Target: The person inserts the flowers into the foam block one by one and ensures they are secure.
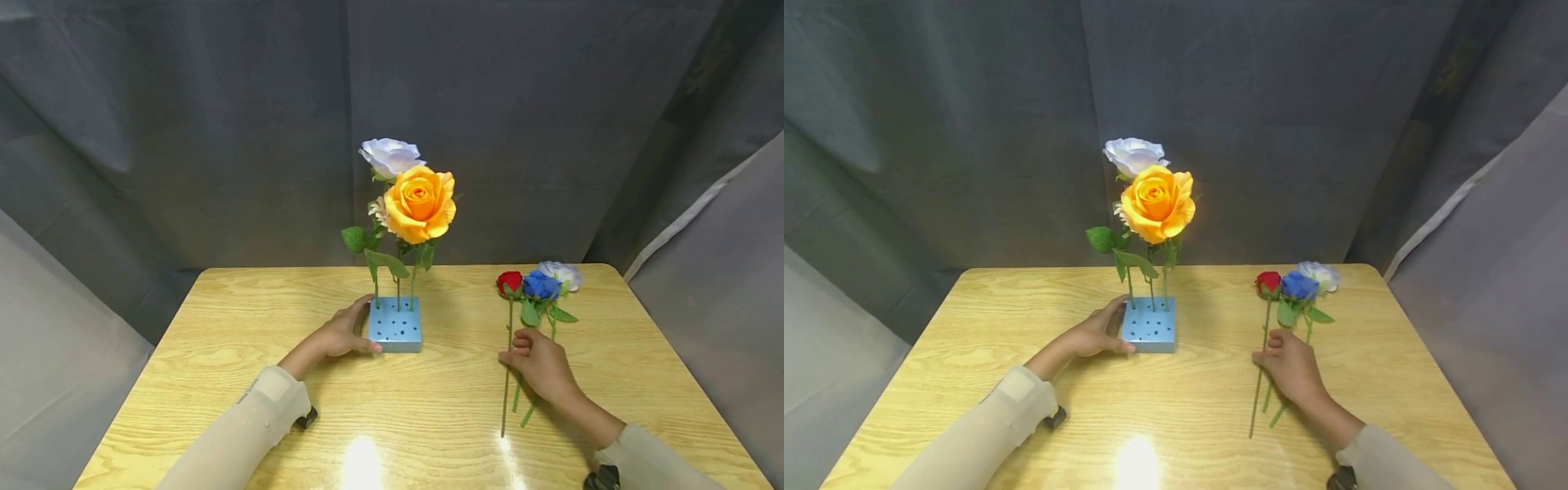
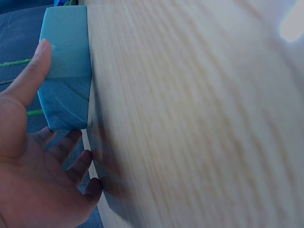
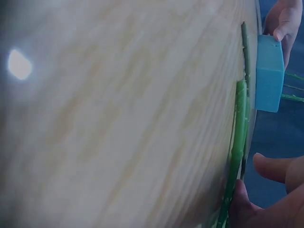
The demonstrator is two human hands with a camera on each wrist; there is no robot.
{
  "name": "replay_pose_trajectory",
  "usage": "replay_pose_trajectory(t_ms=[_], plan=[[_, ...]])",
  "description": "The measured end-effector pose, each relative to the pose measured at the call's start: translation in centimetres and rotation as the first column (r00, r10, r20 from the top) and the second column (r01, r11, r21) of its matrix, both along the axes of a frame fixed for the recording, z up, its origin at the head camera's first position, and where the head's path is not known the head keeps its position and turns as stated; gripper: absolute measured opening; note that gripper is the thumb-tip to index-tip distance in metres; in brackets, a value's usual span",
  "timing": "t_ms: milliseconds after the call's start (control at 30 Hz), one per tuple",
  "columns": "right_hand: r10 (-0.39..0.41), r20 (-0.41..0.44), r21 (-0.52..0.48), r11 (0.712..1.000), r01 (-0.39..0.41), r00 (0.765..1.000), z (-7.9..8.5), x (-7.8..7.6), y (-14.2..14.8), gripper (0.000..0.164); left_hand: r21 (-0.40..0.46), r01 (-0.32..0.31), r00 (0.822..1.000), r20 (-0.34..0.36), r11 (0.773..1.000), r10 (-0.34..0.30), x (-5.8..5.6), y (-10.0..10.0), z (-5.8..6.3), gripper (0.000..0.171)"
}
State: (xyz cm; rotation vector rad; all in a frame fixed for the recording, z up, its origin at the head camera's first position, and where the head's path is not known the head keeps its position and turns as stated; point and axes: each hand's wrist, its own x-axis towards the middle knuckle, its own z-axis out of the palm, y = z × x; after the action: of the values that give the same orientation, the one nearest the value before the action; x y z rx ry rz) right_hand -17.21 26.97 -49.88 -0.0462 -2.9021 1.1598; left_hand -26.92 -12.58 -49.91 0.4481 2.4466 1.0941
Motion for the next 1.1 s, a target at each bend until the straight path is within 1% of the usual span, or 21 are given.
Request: replay_pose_trajectory(t_ms=[233,700,1100], plan=[[0.016,0.006,0.005,1.0,-0.016,1.0,-0.2,-0.3,-0.3,0.059,-0.001,-0.006,1.0,0.001,1.0,0.006,0.1,0.0,0.0,0.116],[0.002,0.086,0.012,1.0,-0.003,0.996,0.2,-0.8,-0.5,0.057,-0.001,-0.003,1.0,-0.007,1.0,0.003,0.1,0.0,0.0,0.116],[-0.02,0.136,-0.057,0.998,0.028,0.991,0.4,-1.3,-0.2,0.06,-0.001,-0.008,1.0,-0.001,1.0,0.008,0.1,0.0,0.1,0.116]])
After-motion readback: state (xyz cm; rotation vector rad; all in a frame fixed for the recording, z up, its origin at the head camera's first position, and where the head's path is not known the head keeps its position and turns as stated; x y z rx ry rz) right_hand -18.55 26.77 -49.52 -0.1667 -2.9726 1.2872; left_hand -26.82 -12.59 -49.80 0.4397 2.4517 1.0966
